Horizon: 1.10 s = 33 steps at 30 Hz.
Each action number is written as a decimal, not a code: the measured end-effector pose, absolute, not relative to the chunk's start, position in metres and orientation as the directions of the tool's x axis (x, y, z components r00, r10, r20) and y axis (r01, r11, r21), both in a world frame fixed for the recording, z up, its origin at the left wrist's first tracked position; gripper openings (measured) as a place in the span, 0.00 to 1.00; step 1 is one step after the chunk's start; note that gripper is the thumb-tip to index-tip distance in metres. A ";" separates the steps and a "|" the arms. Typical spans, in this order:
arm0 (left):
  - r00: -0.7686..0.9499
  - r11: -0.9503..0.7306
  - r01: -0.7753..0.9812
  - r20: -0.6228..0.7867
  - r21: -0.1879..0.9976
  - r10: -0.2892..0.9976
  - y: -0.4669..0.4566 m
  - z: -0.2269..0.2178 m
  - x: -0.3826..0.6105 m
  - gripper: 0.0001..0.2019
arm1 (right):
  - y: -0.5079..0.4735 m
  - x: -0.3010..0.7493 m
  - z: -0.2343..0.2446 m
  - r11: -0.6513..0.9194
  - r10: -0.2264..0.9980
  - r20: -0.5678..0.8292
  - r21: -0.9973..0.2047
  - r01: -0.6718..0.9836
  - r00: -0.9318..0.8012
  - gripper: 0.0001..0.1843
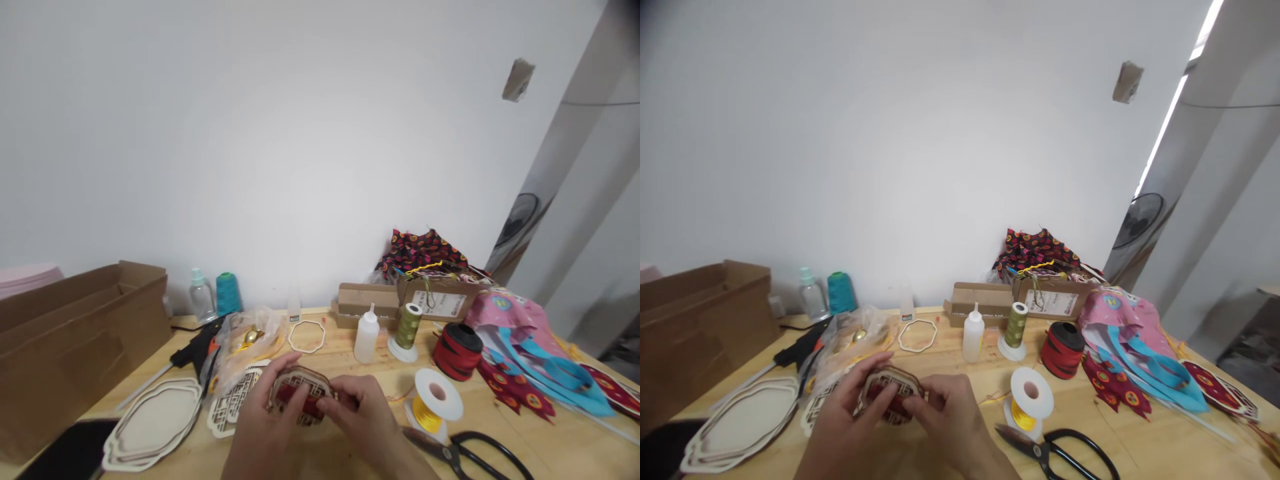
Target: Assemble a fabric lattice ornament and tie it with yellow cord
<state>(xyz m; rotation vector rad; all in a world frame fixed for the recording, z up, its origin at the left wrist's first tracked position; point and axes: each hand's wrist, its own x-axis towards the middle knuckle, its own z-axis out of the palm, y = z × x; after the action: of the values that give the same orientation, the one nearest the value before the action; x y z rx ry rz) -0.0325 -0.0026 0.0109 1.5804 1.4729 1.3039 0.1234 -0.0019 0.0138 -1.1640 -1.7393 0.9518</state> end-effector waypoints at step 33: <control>0.024 -0.077 -0.006 0.077 0.997 0.997 0.008 0.017 -0.035 0.14 | 0.003 0.118 0.004 -0.114 0.990 -0.064 -0.890 -0.442 -0.125 0.20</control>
<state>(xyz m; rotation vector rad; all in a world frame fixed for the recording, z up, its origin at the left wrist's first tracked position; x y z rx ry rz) -0.0349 0.0078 0.0175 1.2738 1.1499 1.2500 0.1181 0.0025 0.0039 -0.8668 -0.8854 1.5386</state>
